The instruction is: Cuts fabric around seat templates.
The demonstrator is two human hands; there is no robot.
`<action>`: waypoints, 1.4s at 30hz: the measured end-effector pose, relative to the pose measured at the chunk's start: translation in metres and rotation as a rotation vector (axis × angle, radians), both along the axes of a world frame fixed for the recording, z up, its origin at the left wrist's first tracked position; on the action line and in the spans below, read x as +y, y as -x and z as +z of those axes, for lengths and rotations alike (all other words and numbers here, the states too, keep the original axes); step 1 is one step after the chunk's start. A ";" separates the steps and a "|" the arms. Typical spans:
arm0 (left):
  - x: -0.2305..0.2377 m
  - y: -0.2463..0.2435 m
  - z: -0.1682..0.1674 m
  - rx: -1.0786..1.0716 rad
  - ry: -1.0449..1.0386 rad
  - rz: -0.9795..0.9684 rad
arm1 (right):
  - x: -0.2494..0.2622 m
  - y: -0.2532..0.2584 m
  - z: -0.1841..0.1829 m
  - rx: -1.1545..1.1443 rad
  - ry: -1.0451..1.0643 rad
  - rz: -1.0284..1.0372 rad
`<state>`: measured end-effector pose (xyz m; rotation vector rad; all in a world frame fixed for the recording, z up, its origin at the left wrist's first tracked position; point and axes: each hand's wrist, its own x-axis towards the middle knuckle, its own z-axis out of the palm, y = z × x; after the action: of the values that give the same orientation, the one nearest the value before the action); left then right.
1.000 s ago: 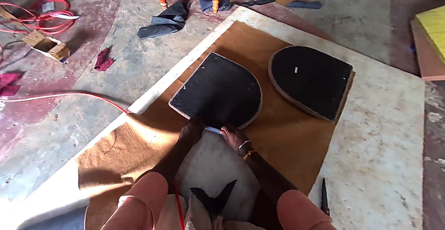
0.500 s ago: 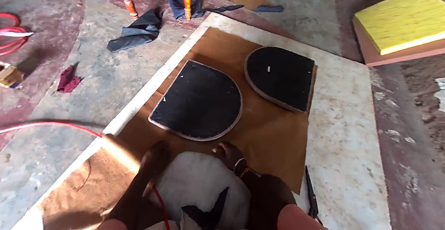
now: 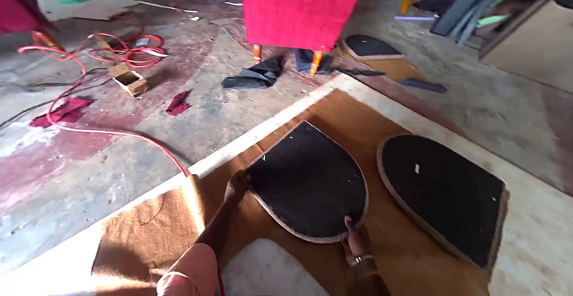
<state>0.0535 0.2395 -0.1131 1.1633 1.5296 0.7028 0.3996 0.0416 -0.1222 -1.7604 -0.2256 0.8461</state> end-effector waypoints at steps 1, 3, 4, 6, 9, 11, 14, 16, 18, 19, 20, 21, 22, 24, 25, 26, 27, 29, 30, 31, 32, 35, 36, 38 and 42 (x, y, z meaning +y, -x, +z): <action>0.002 -0.001 -0.005 -0.061 -0.009 0.055 | -0.004 0.000 -0.002 0.084 -0.064 -0.014; 0.005 -0.004 -0.007 -0.222 -0.015 0.164 | -0.009 -0.001 -0.006 0.161 -0.158 -0.009; 0.008 -0.005 -0.009 -0.282 -0.020 0.198 | -0.010 0.001 -0.010 0.162 -0.195 -0.001; 0.011 -0.002 -0.011 -0.299 -0.007 0.215 | -0.013 0.005 -0.017 0.139 -0.234 0.016; 0.014 0.001 -0.008 -0.217 0.066 0.201 | -0.010 0.006 -0.018 0.110 -0.223 0.054; 0.014 0.001 -0.005 -0.185 0.058 0.172 | -0.003 0.004 -0.014 0.071 -0.188 0.096; 0.003 0.004 -0.016 -0.064 -0.003 0.082 | -0.009 0.004 -0.006 0.015 -0.052 0.128; 0.001 0.005 -0.016 0.007 0.007 0.042 | -0.007 0.007 -0.007 -0.029 0.009 0.121; -0.003 0.003 -0.007 0.071 0.021 0.025 | -0.004 0.011 -0.009 -0.122 0.068 0.117; -0.008 0.003 -0.004 0.082 0.033 0.019 | -0.003 0.015 -0.009 -0.168 0.106 0.104; -0.015 0.004 0.000 0.083 0.037 0.010 | -0.002 0.019 -0.008 -0.202 0.144 0.080; -0.023 0.005 0.003 0.083 0.034 -0.006 | 0.000 0.022 -0.006 -0.222 0.169 0.046; -0.031 0.007 0.005 0.088 0.030 -0.027 | 0.000 0.026 -0.004 -0.227 0.185 0.014; -0.049 0.012 0.005 0.168 0.003 -0.114 | -0.007 0.030 0.006 -0.205 0.218 0.001; -0.060 0.015 0.006 0.264 -0.040 -0.198 | -0.016 0.028 0.015 -0.216 0.238 0.025; -0.074 0.017 0.004 0.387 -0.115 -0.303 | -0.029 0.020 0.023 -0.256 0.275 0.087; -0.089 0.020 -0.002 0.519 -0.208 -0.413 | -0.048 0.005 0.029 -0.325 0.324 0.175; -0.121 0.023 -0.009 0.726 -0.325 -0.594 | -0.101 -0.030 0.044 -0.517 0.468 0.332; -0.131 0.021 -0.005 0.781 -0.297 -0.651 | -0.135 -0.048 0.051 -0.596 0.544 0.345; -0.137 0.019 0.001 0.834 -0.253 -0.685 | -0.173 -0.064 0.052 -0.632 0.621 0.310; -0.141 0.018 0.005 0.871 -0.222 -0.701 | -0.215 -0.076 0.050 -0.638 0.699 0.243; -0.149 0.019 0.006 0.946 -0.221 -0.705 | -0.335 -0.078 0.036 -0.582 0.916 0.028; -0.154 0.019 0.007 0.973 -0.222 -0.697 | -0.368 -0.068 0.028 -0.556 0.939 0.016; -0.165 0.018 0.010 1.029 -0.212 -0.682 | -0.417 -0.043 -0.003 -0.574 0.924 0.058; -0.182 0.019 0.016 1.092 -0.188 -0.768 | -0.428 -0.021 -0.023 -0.637 0.909 0.050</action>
<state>0.0347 0.0576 -0.0968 2.3023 1.6236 -0.4199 0.4209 -0.3864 -0.1450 -2.8719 -0.3287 0.3913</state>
